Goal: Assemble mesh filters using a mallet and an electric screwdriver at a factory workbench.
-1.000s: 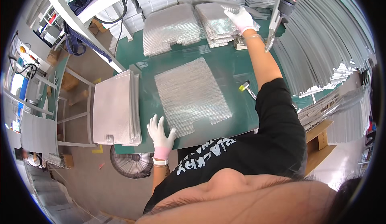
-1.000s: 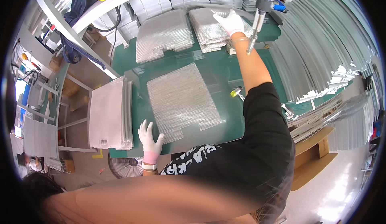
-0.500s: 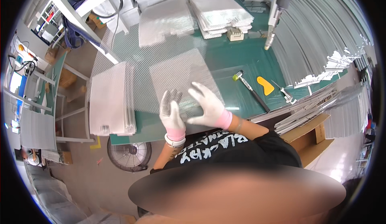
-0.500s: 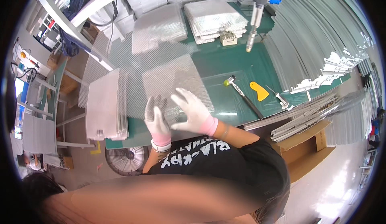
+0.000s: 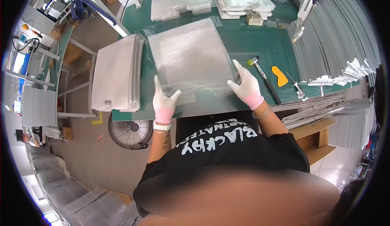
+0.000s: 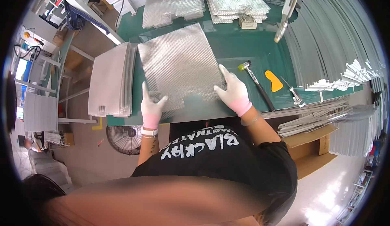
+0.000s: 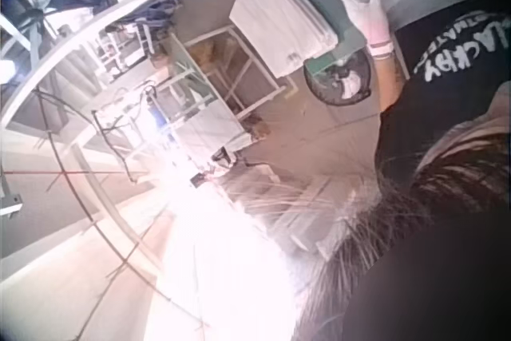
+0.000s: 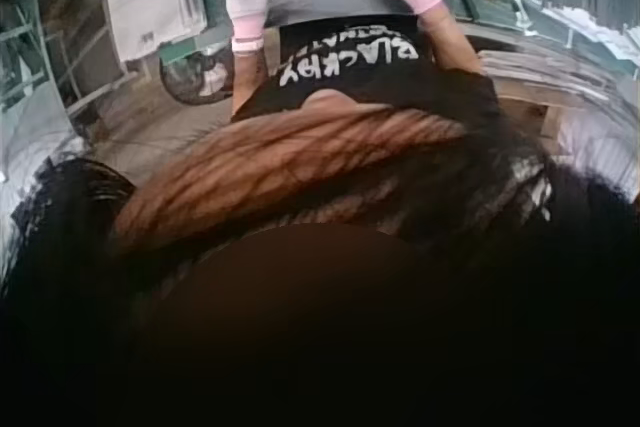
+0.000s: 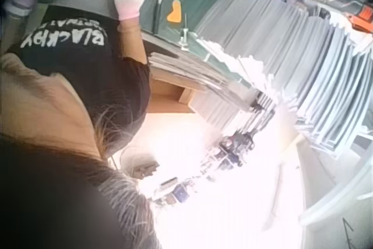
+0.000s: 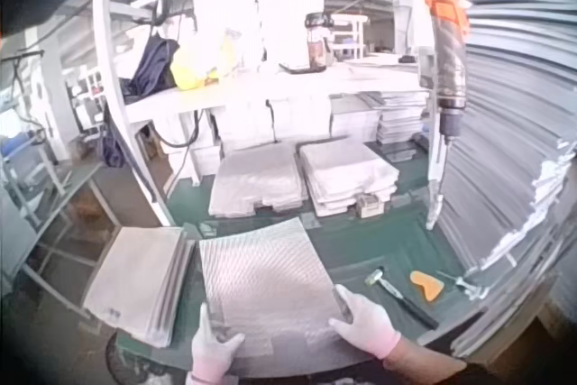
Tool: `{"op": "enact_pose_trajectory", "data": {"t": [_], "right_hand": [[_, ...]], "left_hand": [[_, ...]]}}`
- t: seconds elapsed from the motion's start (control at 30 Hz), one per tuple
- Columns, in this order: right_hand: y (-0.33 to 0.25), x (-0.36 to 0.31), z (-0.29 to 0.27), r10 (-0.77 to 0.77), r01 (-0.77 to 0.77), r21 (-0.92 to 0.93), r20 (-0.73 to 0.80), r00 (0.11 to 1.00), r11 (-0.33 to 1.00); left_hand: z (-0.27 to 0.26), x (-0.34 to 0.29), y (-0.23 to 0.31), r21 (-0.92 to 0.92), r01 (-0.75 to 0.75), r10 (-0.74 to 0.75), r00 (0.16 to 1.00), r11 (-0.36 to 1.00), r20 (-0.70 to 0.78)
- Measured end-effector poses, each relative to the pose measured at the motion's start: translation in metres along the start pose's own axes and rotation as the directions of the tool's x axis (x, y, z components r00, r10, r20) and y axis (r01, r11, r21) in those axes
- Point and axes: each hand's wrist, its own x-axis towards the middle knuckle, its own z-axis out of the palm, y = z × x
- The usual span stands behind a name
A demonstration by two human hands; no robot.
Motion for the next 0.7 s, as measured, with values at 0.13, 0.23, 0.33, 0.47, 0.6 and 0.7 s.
{"op": "enact_pose_trajectory", "data": {"t": [0.13,0.23,0.33,0.47,0.6,0.7], "right_hand": [[0.011,0.006,0.011,-0.063,0.061,-0.03,-0.065,0.996,0.998],[0.018,0.008,0.019,0.017,-0.016,-0.055,0.015,1.0,0.998],[0.032,0.006,0.034,0.062,-0.05,-0.157,0.068,0.996,0.986],[0.039,0.006,0.037,0.085,-0.061,-0.209,0.111,0.99,0.976],[0.04,0.01,0.033,0.066,-0.041,-0.204,0.119,0.991,0.978],[0.038,0.017,0.027,0.09,-0.052,-0.237,0.152,0.984,0.97]], "left_hand": [[0.014,0.021,-0.012,0.33,-0.202,0.206,0.978,0.922,0.022],[0.02,0.028,-0.019,0.431,-0.193,0.178,0.981,0.881,0.077],[0.026,0.031,-0.026,0.496,-0.163,0.127,0.986,0.853,0.105],[0.03,0.032,-0.029,0.522,-0.137,0.088,0.989,0.842,0.118],[0.029,0.035,-0.032,0.547,-0.167,0.109,0.985,0.82,0.137],[0.024,0.042,-0.016,0.568,-0.077,-0.003,0.99,0.819,0.139]]}}
